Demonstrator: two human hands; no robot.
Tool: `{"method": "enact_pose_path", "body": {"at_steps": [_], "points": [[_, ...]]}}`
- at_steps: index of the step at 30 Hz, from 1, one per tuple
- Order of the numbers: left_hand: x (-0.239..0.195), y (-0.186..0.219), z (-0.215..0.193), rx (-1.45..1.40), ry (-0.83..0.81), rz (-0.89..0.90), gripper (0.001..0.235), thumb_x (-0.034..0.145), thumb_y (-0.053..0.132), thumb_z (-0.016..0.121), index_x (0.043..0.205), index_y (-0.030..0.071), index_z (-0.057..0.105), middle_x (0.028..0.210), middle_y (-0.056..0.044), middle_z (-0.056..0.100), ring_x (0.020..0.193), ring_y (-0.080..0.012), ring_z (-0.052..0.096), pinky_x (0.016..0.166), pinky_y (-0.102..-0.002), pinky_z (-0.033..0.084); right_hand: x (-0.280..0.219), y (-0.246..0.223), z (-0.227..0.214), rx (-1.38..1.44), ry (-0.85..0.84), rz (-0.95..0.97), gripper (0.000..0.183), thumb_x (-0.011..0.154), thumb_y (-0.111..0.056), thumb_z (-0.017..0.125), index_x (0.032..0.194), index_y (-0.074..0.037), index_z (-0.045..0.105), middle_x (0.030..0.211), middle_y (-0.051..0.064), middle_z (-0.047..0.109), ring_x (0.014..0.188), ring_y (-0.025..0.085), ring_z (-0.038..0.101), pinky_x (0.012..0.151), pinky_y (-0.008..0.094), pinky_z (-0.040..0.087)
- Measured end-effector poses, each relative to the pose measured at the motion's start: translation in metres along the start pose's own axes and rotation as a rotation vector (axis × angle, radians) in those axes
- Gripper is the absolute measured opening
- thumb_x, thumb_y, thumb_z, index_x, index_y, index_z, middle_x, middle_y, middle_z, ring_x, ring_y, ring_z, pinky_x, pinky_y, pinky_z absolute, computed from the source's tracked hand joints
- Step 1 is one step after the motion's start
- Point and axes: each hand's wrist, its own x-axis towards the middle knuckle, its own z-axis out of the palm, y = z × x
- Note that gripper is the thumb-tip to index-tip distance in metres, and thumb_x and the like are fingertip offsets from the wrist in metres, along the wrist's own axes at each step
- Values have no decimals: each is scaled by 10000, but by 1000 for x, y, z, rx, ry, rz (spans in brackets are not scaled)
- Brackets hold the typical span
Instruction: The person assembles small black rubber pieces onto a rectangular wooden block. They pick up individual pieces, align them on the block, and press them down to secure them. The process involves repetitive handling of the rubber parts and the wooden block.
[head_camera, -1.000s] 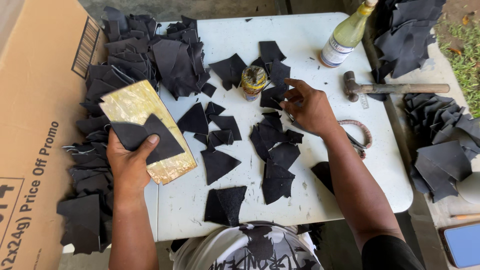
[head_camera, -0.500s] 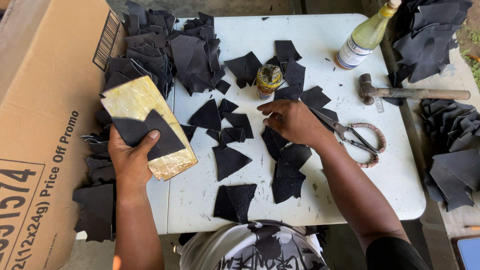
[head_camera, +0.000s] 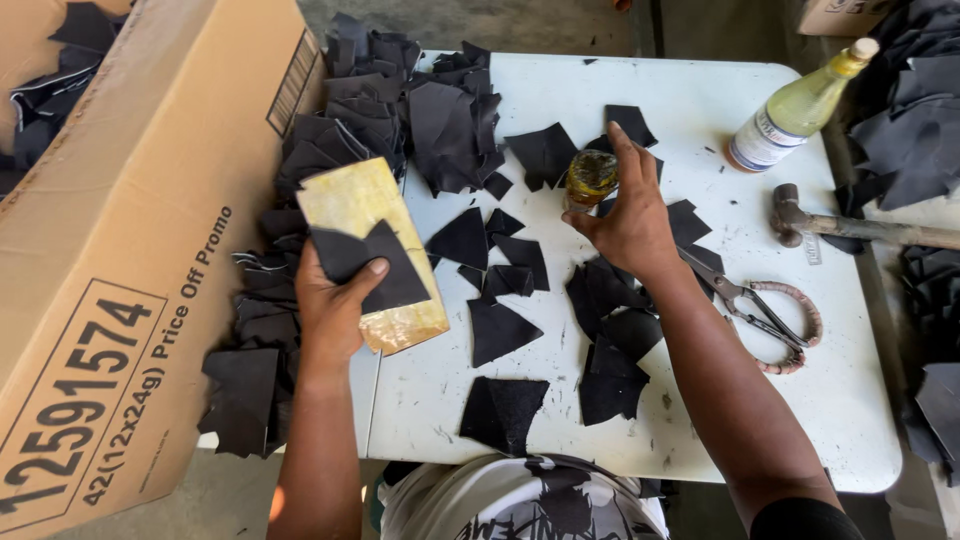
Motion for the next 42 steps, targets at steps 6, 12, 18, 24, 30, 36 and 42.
{"method": "enact_pose_path", "body": {"at_steps": [6, 12, 18, 24, 30, 36, 42], "points": [[1, -20, -3, -393, 14, -279, 500, 1039, 295, 578, 1435, -6, 526, 1355, -98, 632, 1209, -213, 630, 1050, -374, 501, 3, 17, 7, 9, 1, -34, 1206, 684, -181, 974, 1596, -51, 196, 1506, 270, 425, 1397, 424, 444, 1157, 464, 404], [-1, -34, 2, -386, -6, -344, 665, 1056, 482, 437, 1502, -11, 452, 1501, -108, 529, 1349, -217, 518, 1152, -370, 389, 11, 22, 12, 116, 37, -68, 1032, 723, -155, 956, 1534, -64, 323, 1414, 251, 579, 1313, 371, 595, 1130, 416, 483], [-2, -40, 6, -420, -89, -337, 669, 1067, 515, 425, 1493, 1, 460, 1482, -117, 532, 1337, -233, 521, 1153, -382, 392, 6, 53, -19, 292, 193, 85, 988, 818, -118, 900, 1591, -84, 286, 1355, 217, 631, 1191, 291, 702, 938, 363, 593], [-2, -33, 9, -446, -130, -291, 643, 1083, 534, 442, 1432, -4, 500, 1442, -138, 572, 1331, -272, 542, 1165, -428, 401, -5, 104, -60, 202, 386, 119, 1006, 833, -108, 933, 1590, -59, 273, 1395, 221, 617, 1175, 284, 716, 887, 349, 661], [4, -23, 20, -418, -79, -308, 646, 1069, 527, 434, 1434, 0, 506, 1434, -128, 582, 1322, -269, 551, 1160, -428, 401, -10, 131, -69, 29, 366, 261, 1048, 758, -158, 959, 1572, -68, 305, 1378, 213, 624, 1180, 318, 698, 1017, 405, 566], [9, -14, 34, -370, -95, -300, 534, 1014, 343, 561, 1436, 19, 518, 1386, -106, 608, 1278, -230, 586, 1109, -386, 460, -9, 135, -60, -188, 294, 258, 1034, 768, -182, 978, 1571, -86, 334, 1354, 234, 566, 1225, 379, 625, 1033, 456, 533], [16, -18, 52, -171, -49, -189, 450, 903, -54, 691, 1332, 8, 571, 1203, -101, 686, 1070, -168, 678, 949, -311, 576, -20, 104, -88, -175, 313, 270, 1011, 655, -155, 996, 1487, -31, 435, 1406, 267, 478, 1034, 361, 686, 809, 398, 591]]}}
